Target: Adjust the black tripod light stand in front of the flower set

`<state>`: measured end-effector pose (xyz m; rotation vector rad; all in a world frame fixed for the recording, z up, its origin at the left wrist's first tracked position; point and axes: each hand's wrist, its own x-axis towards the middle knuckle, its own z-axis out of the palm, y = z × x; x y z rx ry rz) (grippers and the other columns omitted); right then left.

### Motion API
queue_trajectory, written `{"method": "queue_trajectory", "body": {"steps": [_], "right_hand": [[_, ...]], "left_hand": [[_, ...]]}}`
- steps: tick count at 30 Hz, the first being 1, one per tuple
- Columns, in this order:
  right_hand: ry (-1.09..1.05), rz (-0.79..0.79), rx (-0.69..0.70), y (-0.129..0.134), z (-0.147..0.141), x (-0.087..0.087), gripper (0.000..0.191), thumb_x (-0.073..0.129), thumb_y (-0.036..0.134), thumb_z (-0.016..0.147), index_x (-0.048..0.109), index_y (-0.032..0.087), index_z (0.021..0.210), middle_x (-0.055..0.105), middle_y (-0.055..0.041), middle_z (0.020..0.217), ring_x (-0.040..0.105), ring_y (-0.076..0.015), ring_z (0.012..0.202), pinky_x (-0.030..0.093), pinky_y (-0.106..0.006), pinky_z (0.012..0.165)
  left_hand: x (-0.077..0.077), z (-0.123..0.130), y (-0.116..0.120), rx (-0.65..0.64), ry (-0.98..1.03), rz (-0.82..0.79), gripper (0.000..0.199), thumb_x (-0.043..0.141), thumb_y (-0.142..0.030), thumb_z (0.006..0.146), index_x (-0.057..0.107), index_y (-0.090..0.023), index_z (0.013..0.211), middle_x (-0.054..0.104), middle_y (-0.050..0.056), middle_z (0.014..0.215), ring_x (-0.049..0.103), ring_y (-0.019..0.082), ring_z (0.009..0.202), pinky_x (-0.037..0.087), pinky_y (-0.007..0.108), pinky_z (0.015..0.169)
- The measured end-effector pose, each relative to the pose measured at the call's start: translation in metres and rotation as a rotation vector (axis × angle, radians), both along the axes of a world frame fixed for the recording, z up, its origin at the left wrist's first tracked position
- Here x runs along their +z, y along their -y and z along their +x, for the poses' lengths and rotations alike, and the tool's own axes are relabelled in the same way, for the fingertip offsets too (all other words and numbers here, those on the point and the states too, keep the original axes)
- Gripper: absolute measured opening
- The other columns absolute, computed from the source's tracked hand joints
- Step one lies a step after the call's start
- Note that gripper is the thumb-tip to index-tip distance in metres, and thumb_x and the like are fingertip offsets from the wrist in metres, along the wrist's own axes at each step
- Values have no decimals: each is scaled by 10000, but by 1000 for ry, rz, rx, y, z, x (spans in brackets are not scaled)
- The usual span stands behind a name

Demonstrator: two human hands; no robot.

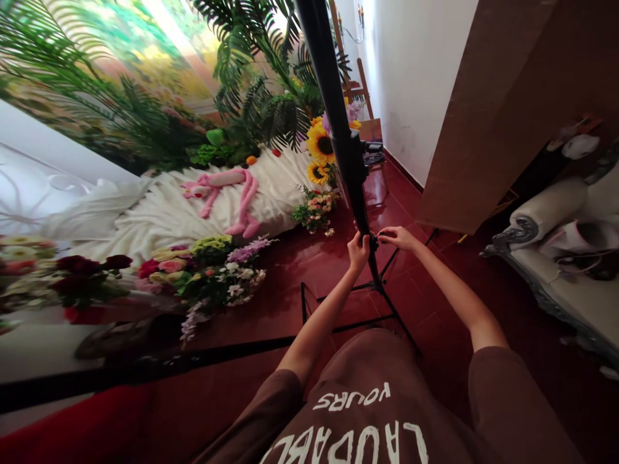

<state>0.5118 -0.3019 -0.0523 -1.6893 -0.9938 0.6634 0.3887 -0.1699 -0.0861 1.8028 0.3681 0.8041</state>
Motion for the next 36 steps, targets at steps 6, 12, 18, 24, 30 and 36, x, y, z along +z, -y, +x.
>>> {"method": "queue_trajectory", "body": {"steps": [6,12,18,24,30,36], "right_hand": [[491,16,-6,6,2,1,214,641,361,837,722,204,958,727,-57,942,675,-198,899,530,-341,851],[1036,28,-291,24,-46,-24,264,455,186,947,693,225,1054,703,-91,1052,649,-193,992,532,-338,887],[865,3,-235,41,-51,-12,322,506,260,926,607,250,1232,685,-74,1166,629,-216,1074,486,-390,987],[-124,-184,-406,6,-43,5,508,411,600,932,559,165,1146,716,-130,875,666,-191,702,555,-329,684],[-377,-49,-265,-10,-32,1,378,653,519,796,578,185,956,664,-9,761,493,-73,499,414,-199,487],[-54,69,-217,1,-35,8,419,763,462,661,609,185,935,675,-72,974,638,-192,906,500,-367,853]], "left_hand": [[-2,-1,0,9,-4,15,430,449,-549,909,667,-179,883,683,43,734,642,142,657,477,232,640],[-3,-2,1,38,-22,51,433,441,-556,908,663,-186,882,670,38,727,623,140,647,455,226,633],[0,-3,1,39,-16,50,452,445,-578,895,664,-184,867,650,32,703,594,136,618,438,223,626],[-2,-2,1,48,-21,60,445,439,-566,899,662,-182,869,638,25,685,578,132,593,427,221,595],[1,-3,1,44,-28,52,411,456,-535,901,658,-181,849,666,33,703,605,134,621,446,220,629],[4,-5,2,43,-26,71,412,446,-526,910,654,-174,852,677,36,712,623,137,637,451,222,632]]}}
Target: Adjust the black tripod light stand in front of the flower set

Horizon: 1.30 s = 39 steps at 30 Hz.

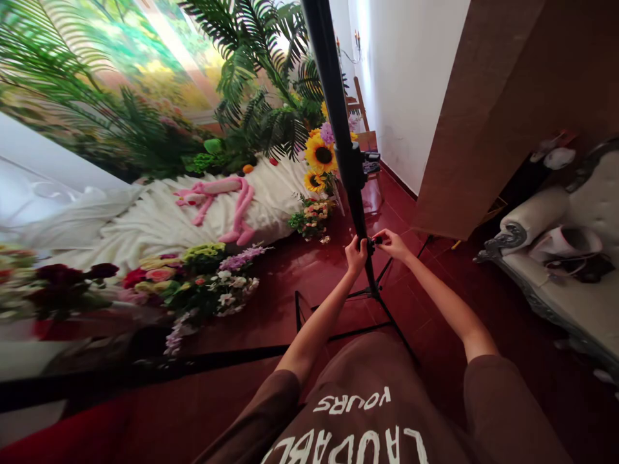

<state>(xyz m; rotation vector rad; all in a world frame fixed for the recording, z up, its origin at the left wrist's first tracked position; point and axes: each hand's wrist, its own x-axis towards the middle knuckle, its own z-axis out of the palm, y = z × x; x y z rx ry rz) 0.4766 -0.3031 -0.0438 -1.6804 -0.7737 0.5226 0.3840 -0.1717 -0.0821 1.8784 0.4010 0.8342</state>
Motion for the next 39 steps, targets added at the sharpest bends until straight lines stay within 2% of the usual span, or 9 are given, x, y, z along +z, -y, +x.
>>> {"method": "queue_trajectory", "body": {"steps": [3,7,11,14,18,22,30,35,39], "right_hand": [[131,28,32,1,0,25,473,763,469,674,601,200,1028,663,-92,1076,621,-229,1050,453,-435,968],[279,279,57,-21,-3,106,736,809,474,649,478,280,1277,580,-68,1263,548,-220,1207,451,-405,1002],[343,423,-39,-68,-12,190,567,640,577,785,526,175,1168,591,-16,1020,627,-171,1038,498,-366,894],[281,389,-113,-97,-14,209,497,500,580,874,570,103,996,551,4,811,657,-125,810,522,-300,772],[281,313,-114,-106,-5,186,446,524,564,871,599,126,917,548,11,742,634,-109,759,516,-248,719],[197,220,-149,-98,-4,146,380,620,553,793,600,174,811,568,15,657,611,-126,685,508,-247,649],[59,104,-167,-83,-26,60,342,633,544,721,565,210,694,587,12,622,586,-137,613,486,-271,608],[135,107,-162,-83,-22,47,343,627,556,757,602,214,748,640,-19,718,621,-166,709,506,-306,701],[227,-30,-48,-58,-13,43,381,696,562,719,649,205,845,679,-48,842,638,-209,818,516,-348,774]], "left_hand": [[1,0,0,2,2,8,422,444,-532,910,644,-169,831,662,30,679,611,132,606,434,219,602],[2,-1,1,9,8,9,415,447,-534,910,632,-175,811,646,20,647,603,129,581,411,220,579],[2,-1,4,10,9,-14,424,447,-550,906,623,-177,808,642,18,644,602,127,569,409,223,574],[3,-1,5,4,-7,-30,415,439,-543,914,616,-176,838,640,17,652,607,128,580,419,226,581],[5,-6,2,-90,-57,-34,375,460,-520,915,604,-177,953,659,21,725,627,125,619,446,225,605],[6,-10,-4,-125,-84,32,399,642,-525,802,595,-182,1000,670,27,789,642,140,679,462,233,638],[-8,-7,-10,-144,-119,25,434,669,-429,802,561,-181,1142,694,54,845,662,174,708,477,264,674],[-10,-8,-9,-158,-141,36,422,646,-387,826,537,-177,1175,700,70,872,676,192,743,484,270,673],[-9,-9,-7,-150,-149,34,389,635,-368,841,532,-176,1164,701,76,888,679,190,745,487,270,682]]}}
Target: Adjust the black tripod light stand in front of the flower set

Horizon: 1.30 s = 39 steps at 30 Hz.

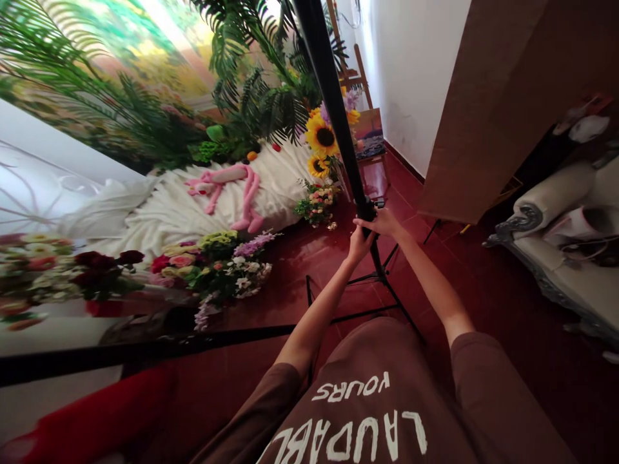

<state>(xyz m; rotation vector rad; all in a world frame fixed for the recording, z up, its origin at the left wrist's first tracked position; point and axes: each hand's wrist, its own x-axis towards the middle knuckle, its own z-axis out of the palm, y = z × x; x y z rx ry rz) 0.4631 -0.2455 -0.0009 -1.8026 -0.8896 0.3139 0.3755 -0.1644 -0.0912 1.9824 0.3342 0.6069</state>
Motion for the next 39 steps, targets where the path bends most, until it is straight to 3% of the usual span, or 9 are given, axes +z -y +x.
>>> {"method": "queue_trajectory", "body": {"steps": [5,9,15,19,22,26,31,34,39], "right_hand": [[231,-125,22,61,1,-20,428,668,513,794,634,211,1097,664,-106,1114,590,-277,1071,452,-449,970],[260,-127,-67,83,-7,-38,419,505,506,911,587,229,1215,630,-115,1219,560,-271,1143,416,-459,1025],[-86,27,-259,59,-7,-62,419,480,535,901,559,209,1152,686,-82,962,659,-193,838,527,-330,773],[-265,100,-392,39,8,-71,307,628,435,801,571,198,988,616,6,685,555,-130,547,475,-267,561],[-414,74,-398,34,17,-71,227,662,373,768,579,186,865,603,12,651,465,-91,459,393,-230,464],[-319,100,-229,44,13,-66,284,634,455,803,612,175,842,639,-24,692,559,-122,557,441,-252,545],[-113,70,-49,60,-5,-67,501,461,622,889,607,201,1117,677,-48,850,642,-176,822,484,-313,775],[-29,32,-80,60,-8,-69,577,374,671,905,602,199,1145,662,-61,906,627,-179,861,467,-323,836],[101,-173,-281,46,-1,-60,628,328,692,901,656,178,750,639,-62,754,587,-181,729,431,-279,725]], "left_hand": [[1,0,1,-3,11,4,336,628,-397,849,539,-205,1110,687,53,865,667,179,722,478,262,671],[4,-1,3,28,7,-31,402,656,-497,808,545,-211,1069,675,41,812,651,177,686,461,261,659],[9,-2,4,16,-17,-28,404,641,-491,825,531,-198,1080,682,48,830,658,166,708,456,247,661],[12,-3,5,6,-58,-6,396,627,-449,851,515,-190,1127,693,56,883,674,159,757,467,239,689],[13,-3,5,11,-67,-4,388,622,-447,855,512,-190,1125,698,60,891,680,167,765,471,245,688],[11,-3,5,19,-70,3,399,613,-470,853,510,-194,1123,702,70,908,686,187,792,478,261,700],[10,-2,4,15,-40,26,407,599,-473,858,504,-190,1135,695,80,942,682,202,817,469,269,710],[12,-2,5,26,-49,21,421,612,-485,845,510,-187,1125,694,74,915,679,199,799,462,263,702],[15,-3,7,29,-64,-13,411,613,-491,844,509,-195,1108,698,55,877,676,177,757,453,243,681]]}}
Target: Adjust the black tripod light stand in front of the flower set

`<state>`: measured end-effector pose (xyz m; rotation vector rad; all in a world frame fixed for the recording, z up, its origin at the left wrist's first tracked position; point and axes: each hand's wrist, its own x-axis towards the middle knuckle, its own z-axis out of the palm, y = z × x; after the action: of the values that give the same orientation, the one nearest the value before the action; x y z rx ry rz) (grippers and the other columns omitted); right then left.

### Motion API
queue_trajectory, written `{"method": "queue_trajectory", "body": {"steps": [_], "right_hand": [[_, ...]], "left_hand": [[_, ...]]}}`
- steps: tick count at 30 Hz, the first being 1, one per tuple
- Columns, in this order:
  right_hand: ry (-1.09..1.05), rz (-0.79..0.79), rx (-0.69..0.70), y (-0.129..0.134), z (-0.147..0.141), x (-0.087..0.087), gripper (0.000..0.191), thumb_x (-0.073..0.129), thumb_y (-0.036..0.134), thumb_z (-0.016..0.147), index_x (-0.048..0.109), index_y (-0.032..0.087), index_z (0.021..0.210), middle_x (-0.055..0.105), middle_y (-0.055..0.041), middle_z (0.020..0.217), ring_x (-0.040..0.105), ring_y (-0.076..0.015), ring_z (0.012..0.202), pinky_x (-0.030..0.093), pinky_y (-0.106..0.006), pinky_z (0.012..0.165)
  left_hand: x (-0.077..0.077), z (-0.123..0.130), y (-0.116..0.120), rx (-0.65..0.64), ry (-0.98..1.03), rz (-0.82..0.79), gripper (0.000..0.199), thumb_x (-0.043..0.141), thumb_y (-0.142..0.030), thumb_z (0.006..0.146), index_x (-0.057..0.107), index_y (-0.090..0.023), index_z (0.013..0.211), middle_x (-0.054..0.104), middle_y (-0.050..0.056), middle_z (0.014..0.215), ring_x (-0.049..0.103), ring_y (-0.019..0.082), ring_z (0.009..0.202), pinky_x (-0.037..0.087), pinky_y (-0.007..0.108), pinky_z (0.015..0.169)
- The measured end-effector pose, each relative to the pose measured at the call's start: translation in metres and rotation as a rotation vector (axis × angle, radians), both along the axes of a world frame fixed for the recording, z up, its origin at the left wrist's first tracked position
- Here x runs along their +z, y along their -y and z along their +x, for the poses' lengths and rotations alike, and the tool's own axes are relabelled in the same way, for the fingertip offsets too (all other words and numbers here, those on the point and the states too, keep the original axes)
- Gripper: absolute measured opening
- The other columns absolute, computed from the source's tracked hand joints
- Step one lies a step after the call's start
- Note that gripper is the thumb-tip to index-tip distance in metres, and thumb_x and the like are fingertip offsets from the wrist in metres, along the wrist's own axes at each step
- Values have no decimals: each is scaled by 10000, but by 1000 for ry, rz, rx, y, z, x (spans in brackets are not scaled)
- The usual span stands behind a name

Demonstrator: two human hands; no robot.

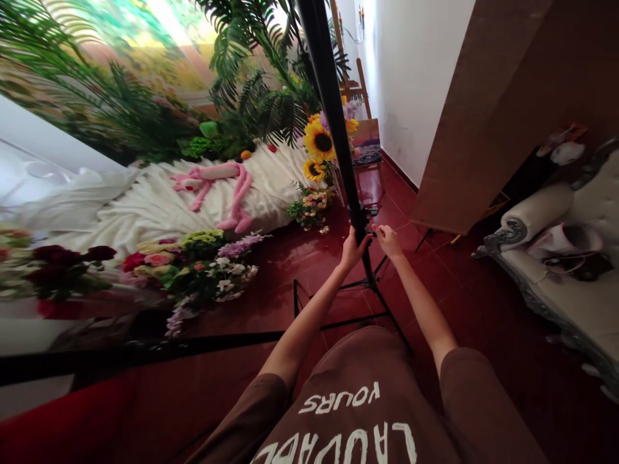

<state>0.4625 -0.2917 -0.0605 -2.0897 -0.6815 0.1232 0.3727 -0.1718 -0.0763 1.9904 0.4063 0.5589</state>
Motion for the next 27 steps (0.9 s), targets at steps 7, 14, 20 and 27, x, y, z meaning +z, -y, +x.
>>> {"method": "queue_trajectory", "body": {"steps": [7,14,20,27], "right_hand": [[-307,-293,-2,-12,19,13,616,395,579,925,602,159,524,537,-32,456,527,-153,488,373,-269,568],[-96,113,36,5,-3,-15,552,457,627,879,575,171,1165,686,-94,948,627,-180,747,499,-310,723],[-29,205,169,18,-11,-25,593,393,595,929,456,218,1382,599,-140,1231,637,-178,784,519,-371,817],[-69,229,183,17,-1,-38,580,354,631,922,503,242,1325,642,-80,1087,636,-168,749,502,-318,758]], "left_hand": [[-2,0,1,9,-17,21,402,600,-471,857,488,-193,1125,696,66,901,676,195,790,451,258,693],[0,-1,0,-11,-49,28,399,596,-458,864,492,-200,1149,698,69,944,687,199,820,472,264,711],[2,-2,-1,-5,-47,36,395,603,-443,861,487,-196,1147,693,69,942,685,201,826,472,262,705],[4,-1,0,-9,-71,6,360,598,-456,857,490,-209,1095,687,52,910,675,188,793,468,259,691]]}}
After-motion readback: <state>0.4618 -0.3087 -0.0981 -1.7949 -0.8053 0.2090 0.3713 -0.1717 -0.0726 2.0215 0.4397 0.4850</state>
